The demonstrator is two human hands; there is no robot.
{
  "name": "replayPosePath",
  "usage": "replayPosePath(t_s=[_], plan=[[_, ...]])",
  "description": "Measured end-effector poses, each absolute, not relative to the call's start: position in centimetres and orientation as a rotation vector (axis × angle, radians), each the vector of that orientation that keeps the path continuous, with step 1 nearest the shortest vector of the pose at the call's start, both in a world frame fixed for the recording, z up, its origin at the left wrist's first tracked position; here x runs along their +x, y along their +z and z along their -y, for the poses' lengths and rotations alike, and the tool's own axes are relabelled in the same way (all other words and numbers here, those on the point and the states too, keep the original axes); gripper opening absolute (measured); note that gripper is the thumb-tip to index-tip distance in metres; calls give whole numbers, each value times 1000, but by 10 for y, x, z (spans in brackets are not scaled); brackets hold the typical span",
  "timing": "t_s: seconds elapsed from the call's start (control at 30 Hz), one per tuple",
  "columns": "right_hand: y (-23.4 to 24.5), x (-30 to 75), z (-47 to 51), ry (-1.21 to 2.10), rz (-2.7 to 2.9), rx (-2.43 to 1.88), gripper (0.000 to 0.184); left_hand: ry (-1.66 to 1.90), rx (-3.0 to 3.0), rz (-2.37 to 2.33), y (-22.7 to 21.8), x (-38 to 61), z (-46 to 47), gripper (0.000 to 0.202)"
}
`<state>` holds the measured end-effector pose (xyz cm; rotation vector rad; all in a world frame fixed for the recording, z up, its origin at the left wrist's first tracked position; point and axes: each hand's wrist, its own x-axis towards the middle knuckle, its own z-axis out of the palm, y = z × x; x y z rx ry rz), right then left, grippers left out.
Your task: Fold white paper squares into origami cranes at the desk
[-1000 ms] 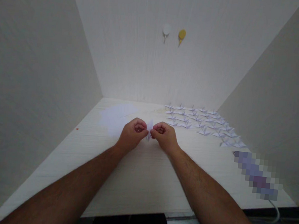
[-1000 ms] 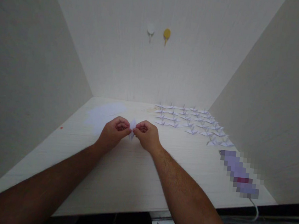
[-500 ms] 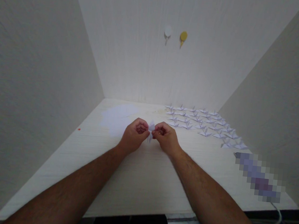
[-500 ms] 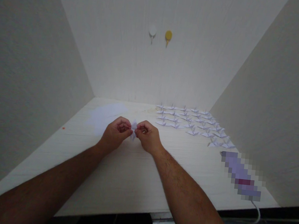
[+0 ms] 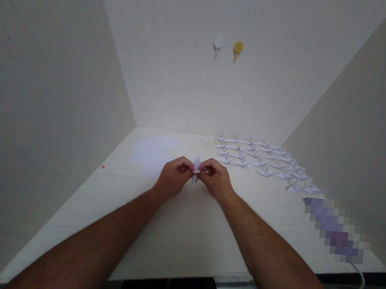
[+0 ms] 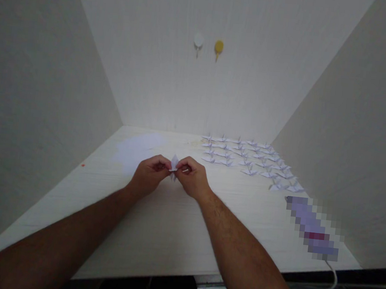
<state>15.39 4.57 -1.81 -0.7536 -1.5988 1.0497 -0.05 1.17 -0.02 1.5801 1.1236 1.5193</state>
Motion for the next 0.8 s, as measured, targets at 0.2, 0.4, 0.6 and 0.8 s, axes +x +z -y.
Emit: replayPosePath(t_s=[0.2,0.4,0.6,0.8], plan=[[-14,153,-44,1063,1586,-702,6,1450,1433,-1012,1,0,-12,9],[-12,153,-44,1188,1534,-656,2,1445,1323,-1013,3,1,-10,10],[-9,153,-43,1355,1494,-652,7,1380,1305,-1002,0,0,-12,9],[-7,153,-41,1377,1485,-661,9,1366,1262,-962,-3,0,-13,11]])
